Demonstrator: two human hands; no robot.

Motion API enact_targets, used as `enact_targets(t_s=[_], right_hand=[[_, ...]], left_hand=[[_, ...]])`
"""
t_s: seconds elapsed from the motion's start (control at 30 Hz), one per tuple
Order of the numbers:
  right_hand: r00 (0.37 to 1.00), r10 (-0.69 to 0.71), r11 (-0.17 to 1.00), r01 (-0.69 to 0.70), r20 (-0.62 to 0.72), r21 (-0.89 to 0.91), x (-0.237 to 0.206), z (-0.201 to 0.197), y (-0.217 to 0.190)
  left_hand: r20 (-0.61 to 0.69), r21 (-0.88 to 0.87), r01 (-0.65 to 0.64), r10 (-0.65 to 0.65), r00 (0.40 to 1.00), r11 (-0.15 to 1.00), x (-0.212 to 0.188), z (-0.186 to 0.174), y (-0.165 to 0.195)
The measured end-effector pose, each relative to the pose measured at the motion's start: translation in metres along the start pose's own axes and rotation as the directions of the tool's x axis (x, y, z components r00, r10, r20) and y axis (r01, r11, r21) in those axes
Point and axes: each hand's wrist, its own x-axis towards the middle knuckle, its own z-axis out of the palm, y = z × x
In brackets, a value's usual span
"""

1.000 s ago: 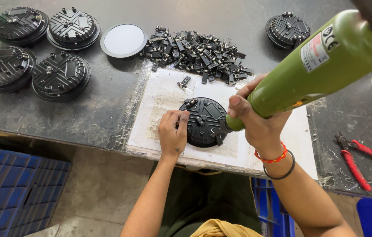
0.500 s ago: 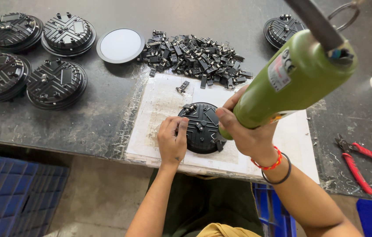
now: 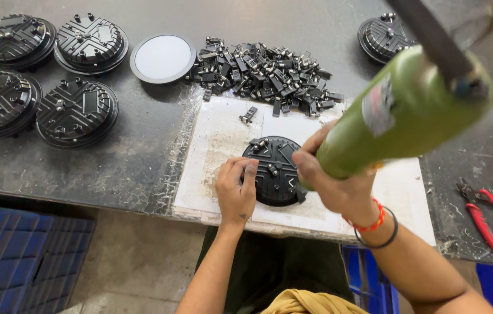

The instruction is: The person assembles electronic components onto circular black housings. They place small black plastic parts into slots on the housing, then use a green pneumatic screwdriver to drive screws into the housing. The person repeats this process for multiple units, moving completed units aside and picking up new ones.

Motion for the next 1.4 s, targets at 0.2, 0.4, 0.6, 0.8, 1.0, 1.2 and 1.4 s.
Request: enact_targets(t_s=[0.2, 0.4, 0.6, 0.8, 1.0, 1.2, 1.4], right_hand=[[0.998, 0.045, 0.988, -0.040, -0.033, 0.150, 0.017, -0.003, 0.000], [0.999, -0.036, 0.964, 0.040, -0.018, 0.261, 0.021, -0.040, -0.014], [0.996, -0.039, 0.978, 0.054, -0.080, 0.203, 0.001, -0.067, -0.016], [0.992, 0.032, 0.968, -0.001, -0.120, 0.250, -0.012, -0.073, -0.005], [0.994, 0.053, 0.967, -0.027, -0.099, 0.252, -0.015, -0.071, -0.002], [0.998, 0.008, 0.938, 0.013, -0.059, 0.346, -0.031, -0.080, 0.014], [0.885, 0.403, 0.877, -0.302, -0.231, 0.374, -0.099, -0.073, 0.062]], left_hand=[[-0.022, 0.105, -0.225, 0.228, 0.973, 0.969, -0.005, 0.007, 0.007], [0.267, 0.168, -0.421, 0.370, 0.890, 0.891, -0.047, 0.020, 0.051], [0.476, 0.231, -0.579, 0.429, 0.768, 0.782, -0.087, -0.013, 0.067], [0.497, 0.172, -0.739, 0.591, 0.636, 0.651, -0.085, -0.027, 0.053], [0.435, 0.127, -0.683, 0.579, 0.690, 0.719, -0.084, -0.021, 0.054], [0.375, 0.163, -0.679, 0.592, 0.714, 0.716, -0.085, -0.018, 0.070], [0.170, -0.340, 0.078, -0.020, 0.985, 0.937, -0.088, -0.035, 0.089]])
